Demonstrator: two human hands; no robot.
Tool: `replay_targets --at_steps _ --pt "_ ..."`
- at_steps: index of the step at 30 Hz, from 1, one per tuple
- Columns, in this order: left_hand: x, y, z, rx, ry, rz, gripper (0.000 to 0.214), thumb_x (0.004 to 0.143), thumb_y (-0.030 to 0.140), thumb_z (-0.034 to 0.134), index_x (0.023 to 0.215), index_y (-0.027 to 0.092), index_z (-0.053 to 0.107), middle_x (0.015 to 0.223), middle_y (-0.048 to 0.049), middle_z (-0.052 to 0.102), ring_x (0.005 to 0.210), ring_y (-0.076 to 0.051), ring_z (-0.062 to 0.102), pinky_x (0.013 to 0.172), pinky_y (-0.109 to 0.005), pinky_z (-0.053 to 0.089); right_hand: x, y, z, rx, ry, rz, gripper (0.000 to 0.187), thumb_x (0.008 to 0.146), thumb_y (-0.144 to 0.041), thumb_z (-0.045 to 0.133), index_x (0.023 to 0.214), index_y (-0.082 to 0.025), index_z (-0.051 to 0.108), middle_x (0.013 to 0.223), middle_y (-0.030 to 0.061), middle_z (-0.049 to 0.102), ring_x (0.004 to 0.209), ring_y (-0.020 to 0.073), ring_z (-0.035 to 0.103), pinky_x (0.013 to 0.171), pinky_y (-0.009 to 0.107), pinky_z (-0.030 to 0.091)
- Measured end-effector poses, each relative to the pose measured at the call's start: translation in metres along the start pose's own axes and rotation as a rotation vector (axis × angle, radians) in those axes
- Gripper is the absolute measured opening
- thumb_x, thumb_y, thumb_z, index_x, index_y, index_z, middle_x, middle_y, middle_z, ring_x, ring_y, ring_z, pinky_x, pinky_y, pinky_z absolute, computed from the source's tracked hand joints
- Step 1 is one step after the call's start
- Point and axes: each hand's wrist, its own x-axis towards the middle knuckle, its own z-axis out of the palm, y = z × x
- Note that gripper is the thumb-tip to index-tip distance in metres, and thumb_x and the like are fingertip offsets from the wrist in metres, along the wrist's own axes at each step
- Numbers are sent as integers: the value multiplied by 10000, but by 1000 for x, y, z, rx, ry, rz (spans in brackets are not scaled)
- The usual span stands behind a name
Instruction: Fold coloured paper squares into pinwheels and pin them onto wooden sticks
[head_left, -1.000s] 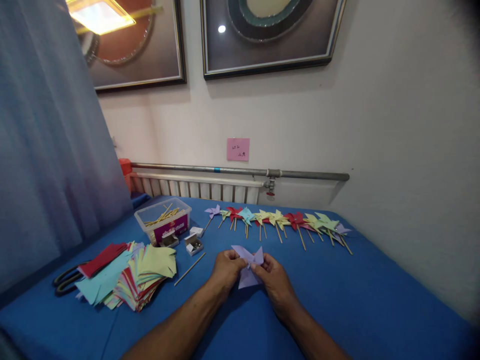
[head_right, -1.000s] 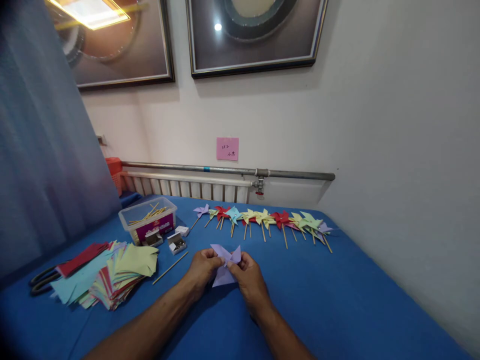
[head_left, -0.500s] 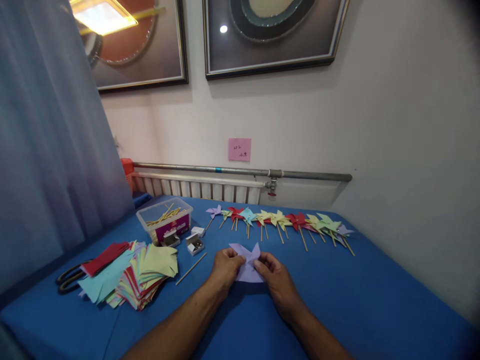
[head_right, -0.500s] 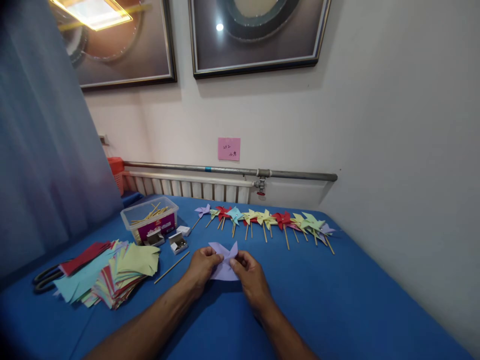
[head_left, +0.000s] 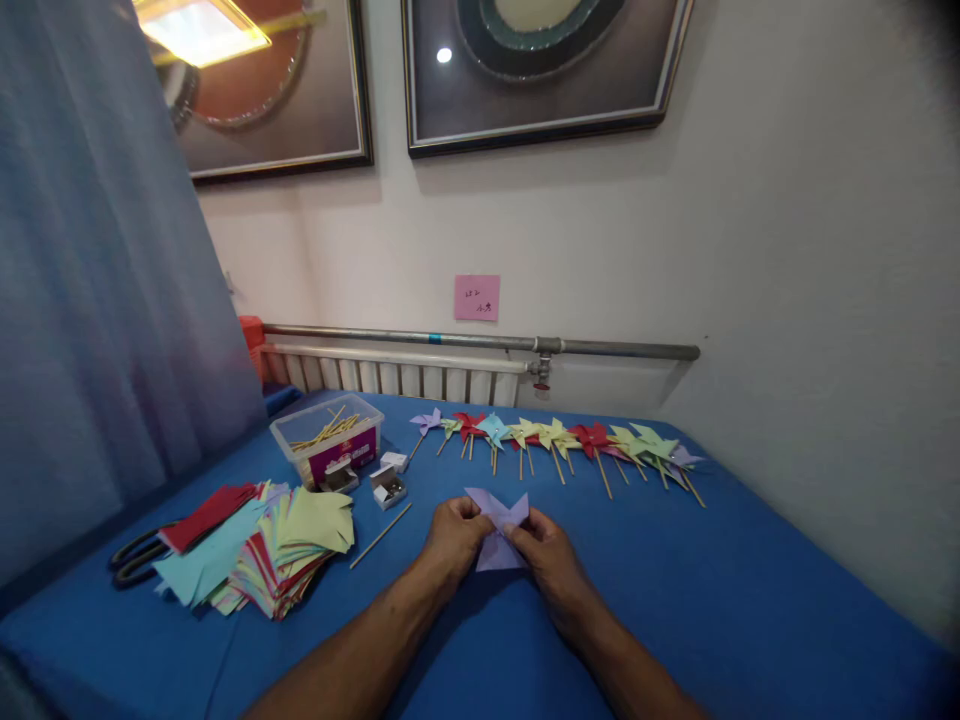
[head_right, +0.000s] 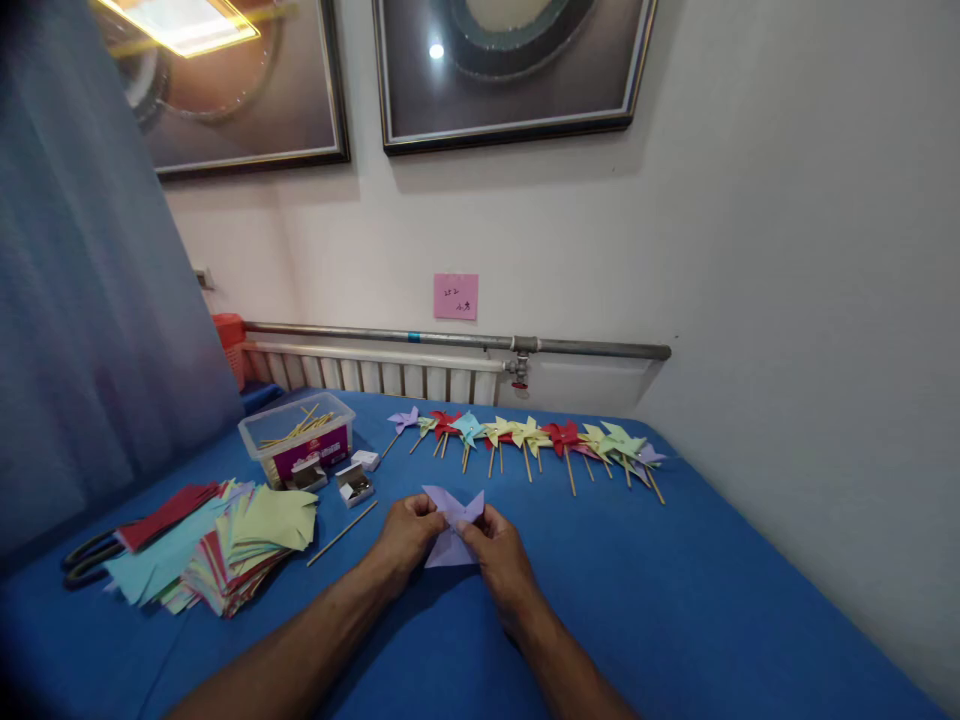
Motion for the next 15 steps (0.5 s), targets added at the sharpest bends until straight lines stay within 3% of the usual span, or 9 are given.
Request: replay_targets --at_steps 5,15 --pt "-3 0 1 -39 -30 20 230 558 220 769 537 183 543 471 57 512 448 -80 404 487 -226 297 -6 -6 2 10 -7 23 416 670 -481 835 954 -192 745 817 40 773 780 258 686 714 335 500" --pt "-7 0 1 -110 -69 17 234 512 279 802 574 163 608 502 39 559 467 -86 442 503 -230 331 -1 2 4 125 15 1 514 581 -518 913 939 -195 735 848 62 788 827 289 722 759 385 544"
